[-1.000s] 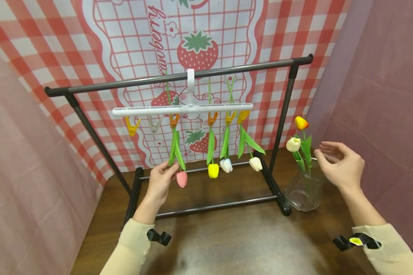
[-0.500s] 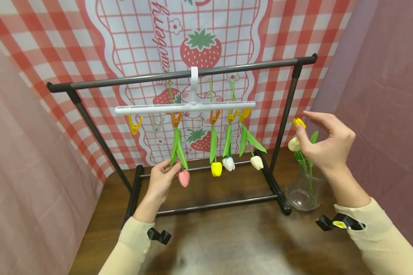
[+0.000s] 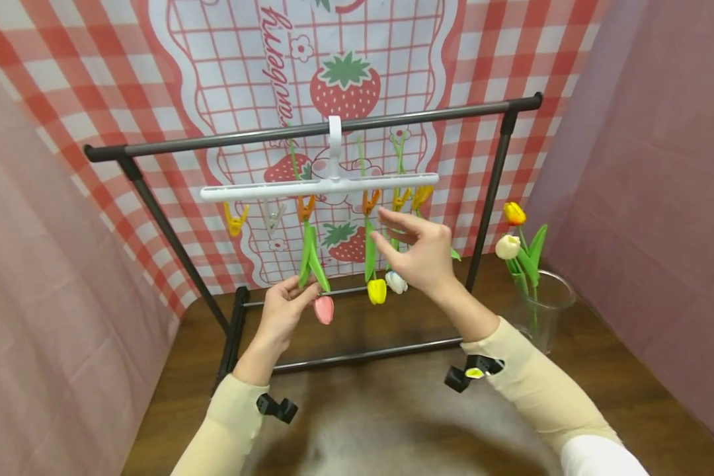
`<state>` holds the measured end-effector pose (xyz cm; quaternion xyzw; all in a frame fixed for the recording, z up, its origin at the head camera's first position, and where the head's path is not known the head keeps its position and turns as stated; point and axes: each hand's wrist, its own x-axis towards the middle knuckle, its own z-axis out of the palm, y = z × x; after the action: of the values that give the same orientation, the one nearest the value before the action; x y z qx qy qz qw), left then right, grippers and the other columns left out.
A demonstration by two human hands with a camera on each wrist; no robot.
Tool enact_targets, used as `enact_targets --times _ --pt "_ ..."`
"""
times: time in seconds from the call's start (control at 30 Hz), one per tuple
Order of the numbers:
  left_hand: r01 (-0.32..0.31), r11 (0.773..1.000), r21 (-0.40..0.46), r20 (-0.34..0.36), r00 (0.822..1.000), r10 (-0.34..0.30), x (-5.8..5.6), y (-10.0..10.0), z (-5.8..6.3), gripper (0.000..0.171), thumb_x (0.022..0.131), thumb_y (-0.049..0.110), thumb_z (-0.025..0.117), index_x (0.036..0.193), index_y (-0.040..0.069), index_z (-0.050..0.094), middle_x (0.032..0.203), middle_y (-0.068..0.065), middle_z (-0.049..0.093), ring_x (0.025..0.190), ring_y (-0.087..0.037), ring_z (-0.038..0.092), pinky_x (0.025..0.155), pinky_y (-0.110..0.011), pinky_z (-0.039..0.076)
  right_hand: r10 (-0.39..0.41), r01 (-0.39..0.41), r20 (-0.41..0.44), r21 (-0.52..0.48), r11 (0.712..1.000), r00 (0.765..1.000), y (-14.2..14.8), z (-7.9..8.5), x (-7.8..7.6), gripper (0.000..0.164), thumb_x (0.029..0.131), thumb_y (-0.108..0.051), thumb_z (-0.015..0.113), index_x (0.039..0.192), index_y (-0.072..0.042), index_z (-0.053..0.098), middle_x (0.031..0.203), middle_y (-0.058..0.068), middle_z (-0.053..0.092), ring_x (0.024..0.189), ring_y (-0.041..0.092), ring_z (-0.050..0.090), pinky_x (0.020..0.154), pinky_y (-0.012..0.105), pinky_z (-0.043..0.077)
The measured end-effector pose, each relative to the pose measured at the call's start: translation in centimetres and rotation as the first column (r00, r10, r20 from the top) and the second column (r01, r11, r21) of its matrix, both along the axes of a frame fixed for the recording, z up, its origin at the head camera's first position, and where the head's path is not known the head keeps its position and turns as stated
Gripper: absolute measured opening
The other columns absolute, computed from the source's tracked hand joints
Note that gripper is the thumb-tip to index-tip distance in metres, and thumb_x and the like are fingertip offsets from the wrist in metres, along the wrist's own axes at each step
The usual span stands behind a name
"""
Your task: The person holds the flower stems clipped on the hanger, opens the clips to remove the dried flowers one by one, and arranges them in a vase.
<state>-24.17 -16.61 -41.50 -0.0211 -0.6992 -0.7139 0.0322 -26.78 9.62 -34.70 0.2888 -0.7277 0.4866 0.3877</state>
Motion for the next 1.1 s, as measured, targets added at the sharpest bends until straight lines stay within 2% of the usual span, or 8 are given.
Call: enact_targets --times 0.17,0.23,0.33,0.47,0.67,0.83,0.97,1.1 --pt "-0.002 1.0 0.004 -0.023 1.0 0.002 0.2 0.1 0.1 0.033 0.099 0.002 0.071 0.127 -0.014 0.067 0.091 0.009 0.08 0.083 0.0 0.072 0.083 -0.021 0.059 0.112 -0.111 0.17 -0.012 0.994 0.979 -4.7 -0.7 -1.8 0.045 0.092 -0.012 0.084 0.133 0.002 0.072 0.124 0.02 0.077 0.11 0.031 0.079 0.086 0.034 0.065" --pt "-0.008 1.0 0.013 -0.03 1.0 0.008 0.2 0.2 0.1 0.032 0.099 0.001 0.071 0.126 -0.014 0.067 0.089 0.01 0.079 0.081 0.0 0.072 0.082 -0.021 0.058 0.148 -0.144 0.207 -0.033 0.989 0.967 -6.5 -0.6 -2.6 0.046 0.093 -0.013 0.083 0.133 0.004 0.07 0.126 0.022 0.076 0.112 0.031 0.078 0.088 0.037 0.065" --pt "-0.016 0.999 0.031 -0.037 0.999 0.017 0.2 0.2 0.2 0.03 0.098 -0.001 0.07 0.124 -0.015 0.068 0.085 0.011 0.079 0.078 -0.001 0.071 0.078 -0.019 0.058 0.177 -0.161 0.25 -0.083 0.983 0.952 -8.9 -0.2 -3.5 0.048 0.093 -0.015 0.084 0.134 0.004 0.07 0.128 0.021 0.075 0.114 0.031 0.078 0.091 0.035 0.064" --pt "-0.002 0.999 0.041 -0.031 1.0 0.003 0.2 0.4 0.3 0.027 0.098 -0.001 0.07 0.122 -0.014 0.068 0.081 0.014 0.078 0.074 -0.001 0.068 0.076 -0.019 0.057 0.139 -0.098 0.282 -0.153 0.983 0.949 -10.9 0.3 -4.2 0.05 0.089 -0.022 0.088 0.13 0.002 0.072 0.123 0.019 0.078 0.109 0.028 0.079 0.089 0.024 0.063" --pt "0.001 0.999 0.047 -0.033 0.999 0.001 0.3 0.7 0.4 0.023 0.098 -0.002 0.07 0.119 -0.012 0.069 0.079 0.014 0.077 0.072 -0.001 0.067 0.076 -0.02 0.057 0.063 0.005 0.303 -0.218 0.976 0.951 -12.4 1.0 -4.4 0.048 0.085 -0.03 0.092 0.12 -0.001 0.078 0.107 0.016 0.082 0.094 0.023 0.082 0.079 0.022 0.064" --pt "-0.005 1.0 0.03 -0.041 0.999 0.006 0.3 0.7 0.3 0.024 0.098 0.0 0.071 0.119 -0.012 0.069 0.079 0.014 0.077 0.073 -0.002 0.067 0.08 -0.019 0.056 0.048 0.027 0.312 -0.233 0.972 0.949 -12.9 1.5 -4.7 0.043 0.086 -0.033 0.091 0.114 -0.001 0.081 0.102 0.015 0.083 0.09 0.021 0.083 0.078 0.023 0.064" --pt "0.016 1.0 -0.004 -0.043 0.999 -0.016 0.3 0.7 0.2 0.027 0.098 0.002 0.072 0.122 -0.011 0.069 0.084 0.013 0.079 0.079 -0.002 0.071 0.088 -0.02 0.056 0.038 0.032 0.281 -0.242 0.97 0.959 -12.6 1.7 -4.9 0.039 0.088 -0.028 0.09 0.111 0.003 0.081 0.098 0.017 0.082 0.088 0.024 0.083 0.075 0.024 0.065" --pt "0.017 1.0 -0.018 -0.049 0.999 -0.018 0.3 0.7 0.2 0.026 0.098 0.002 0.072 0.12 -0.01 0.07 0.088 0.01 0.08 0.087 -0.002 0.073 0.09 -0.021 0.057 0.026 0.032 0.252 -0.224 0.974 0.967 -12.2 1.8 -4.8 0.04 0.089 -0.029 0.088 0.111 0.004 0.081 0.097 0.018 0.082 0.087 0.025 0.083 0.073 0.025 0.065"
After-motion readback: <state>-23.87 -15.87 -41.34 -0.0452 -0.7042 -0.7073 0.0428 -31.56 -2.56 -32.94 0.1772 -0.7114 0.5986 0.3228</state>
